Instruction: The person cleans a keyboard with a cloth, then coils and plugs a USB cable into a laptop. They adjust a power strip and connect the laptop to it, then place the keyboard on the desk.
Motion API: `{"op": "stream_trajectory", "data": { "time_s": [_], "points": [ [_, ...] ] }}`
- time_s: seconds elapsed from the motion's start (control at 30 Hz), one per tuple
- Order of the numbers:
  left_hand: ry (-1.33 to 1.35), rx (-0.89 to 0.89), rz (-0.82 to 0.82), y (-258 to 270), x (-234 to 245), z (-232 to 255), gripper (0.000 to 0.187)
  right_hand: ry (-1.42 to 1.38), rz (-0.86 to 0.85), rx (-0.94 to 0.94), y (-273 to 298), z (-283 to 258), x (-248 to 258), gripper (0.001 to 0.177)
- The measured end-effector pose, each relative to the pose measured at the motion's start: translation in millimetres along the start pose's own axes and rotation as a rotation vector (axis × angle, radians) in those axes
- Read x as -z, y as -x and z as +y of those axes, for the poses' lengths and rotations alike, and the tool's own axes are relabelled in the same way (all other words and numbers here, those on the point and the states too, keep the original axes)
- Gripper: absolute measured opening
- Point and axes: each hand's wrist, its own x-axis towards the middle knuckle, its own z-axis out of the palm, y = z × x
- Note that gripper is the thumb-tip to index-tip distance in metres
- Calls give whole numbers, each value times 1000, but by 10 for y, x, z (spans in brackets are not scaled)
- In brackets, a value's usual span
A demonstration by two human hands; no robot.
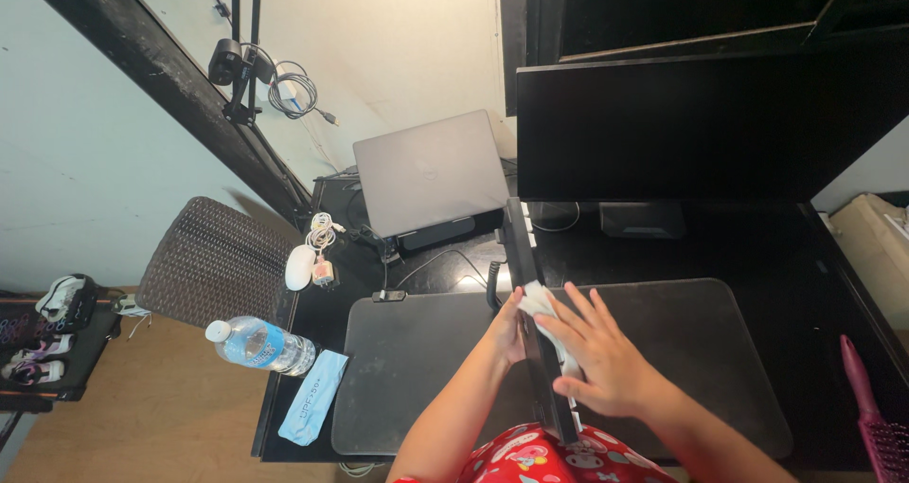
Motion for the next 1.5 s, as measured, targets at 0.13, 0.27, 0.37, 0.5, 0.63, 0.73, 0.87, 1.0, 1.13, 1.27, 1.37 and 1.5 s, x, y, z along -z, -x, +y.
{"op": "stream_trajectory", "data": {
  "time_s": [0.13,0.27,0.37,0.5,0.63,0.73,0.87,1.0,1.13,1.27,1.37,1.5],
  "points": [
    [-35,21,-22,105,-241,113,74,37,-6,-48,-227,204,-6,82],
    [-28,-22,-57,255,-482,213,73,56,-5,-86,-508,404,-10,81],
    [-46,-87,19,341,-650,253,67,28,-4,-132,-655,514,-39,79],
    [-40,-135,296,390,-803,280,59,-34,-28,-172,-654,548,-121,77],
    [78,-281,267,394,-830,299,58,-126,-134,-206,-548,590,-122,73],
    [67,-372,292,401,-826,307,56,-183,-194,-235,-442,593,-100,74],
    [-15,-448,330,395,-847,315,50,-297,-239,-391,-289,592,-63,80],
    [152,-355,446,351,-858,376,47,-299,-155,-513,-186,610,-123,71],
    [102,-405,520,275,-822,350,43,-282,-54,-673,-108,717,-322,69],
    [56,-481,506,222,-751,287,40,-517,-50,-847,-44,960,-537,57],
    [64,-511,468,199,-685,250,40,-680,-233,-903,120,1187,-553,52],
    [20,-530,335,194,-604,213,54,-606,-200,-780,300,1298,-643,53]
  ]
}}
